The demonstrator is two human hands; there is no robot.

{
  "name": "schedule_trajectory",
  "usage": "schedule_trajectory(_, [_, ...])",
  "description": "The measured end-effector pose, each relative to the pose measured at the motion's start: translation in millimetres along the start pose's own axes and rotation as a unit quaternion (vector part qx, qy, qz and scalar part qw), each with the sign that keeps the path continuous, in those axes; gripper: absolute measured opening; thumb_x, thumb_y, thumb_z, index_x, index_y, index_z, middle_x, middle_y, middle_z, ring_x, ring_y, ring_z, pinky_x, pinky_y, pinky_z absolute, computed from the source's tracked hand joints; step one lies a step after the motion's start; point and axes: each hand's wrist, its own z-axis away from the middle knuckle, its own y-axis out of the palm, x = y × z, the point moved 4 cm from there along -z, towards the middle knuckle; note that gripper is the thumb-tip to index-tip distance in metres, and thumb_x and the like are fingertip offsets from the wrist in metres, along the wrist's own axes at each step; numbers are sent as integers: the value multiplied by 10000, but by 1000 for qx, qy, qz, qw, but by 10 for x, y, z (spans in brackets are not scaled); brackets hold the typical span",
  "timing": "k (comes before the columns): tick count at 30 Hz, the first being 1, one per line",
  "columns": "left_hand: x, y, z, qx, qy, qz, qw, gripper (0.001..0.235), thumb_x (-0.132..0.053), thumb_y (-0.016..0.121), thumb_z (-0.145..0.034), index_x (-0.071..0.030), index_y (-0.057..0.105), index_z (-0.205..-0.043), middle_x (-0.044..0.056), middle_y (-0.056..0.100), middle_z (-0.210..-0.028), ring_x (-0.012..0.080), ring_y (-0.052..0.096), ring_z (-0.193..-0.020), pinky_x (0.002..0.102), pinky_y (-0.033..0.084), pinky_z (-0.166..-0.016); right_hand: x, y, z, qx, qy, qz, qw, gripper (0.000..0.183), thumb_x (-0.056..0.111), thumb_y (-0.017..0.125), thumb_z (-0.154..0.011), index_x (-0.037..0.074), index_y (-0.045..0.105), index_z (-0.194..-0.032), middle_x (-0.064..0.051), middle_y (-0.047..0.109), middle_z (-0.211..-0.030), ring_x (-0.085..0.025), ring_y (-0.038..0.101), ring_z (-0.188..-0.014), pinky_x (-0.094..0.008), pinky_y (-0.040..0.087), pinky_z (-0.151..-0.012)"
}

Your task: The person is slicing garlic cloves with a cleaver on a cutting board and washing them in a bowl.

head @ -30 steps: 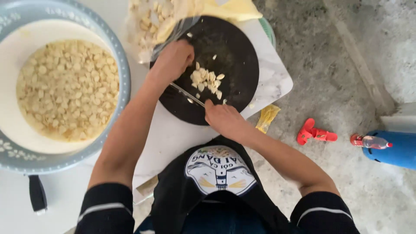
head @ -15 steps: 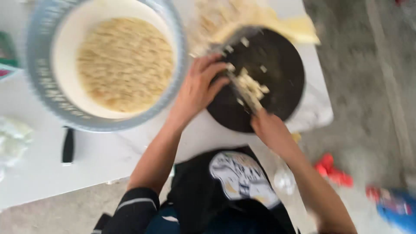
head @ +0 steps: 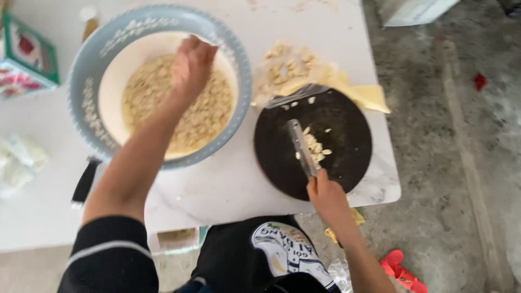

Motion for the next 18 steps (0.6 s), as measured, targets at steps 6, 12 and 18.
schedule_trajectory(6, [-1457,852,-268,184,8,205,961,263,-55,580,-950,-88,663,-1198,182,675,-1182,399,661,-1048,513,517,-905,-2,45,34,25,-28,-35,999,229,245,581,-976,37,486,-982,-276,637,-679,-498,639,-681,-632,475,-607])
schedule_trajectory(12, [-984,2786,-372,202,-19,20,979,343,-187,683,-862,-135,654,-1199,279,533,-1368,510,518,-1258,598,460,-919,-177,375,269,40,2,-60,997,227,262,591,-965,53,509,-998,-280,655,-705,-501,644,-690,-635,473,-625])
schedule_trajectory(18, [-1014,2533,-394,368,-137,56,918,590,-280,731,-856,-109,537,-1385,234,512,-1439,438,528,-1330,562,482,-1053,69,23,387,46,54,-129,989,242,266,572,-980,43,476,-988,-281,645,-704,-511,623,-714,-633,440,-628])
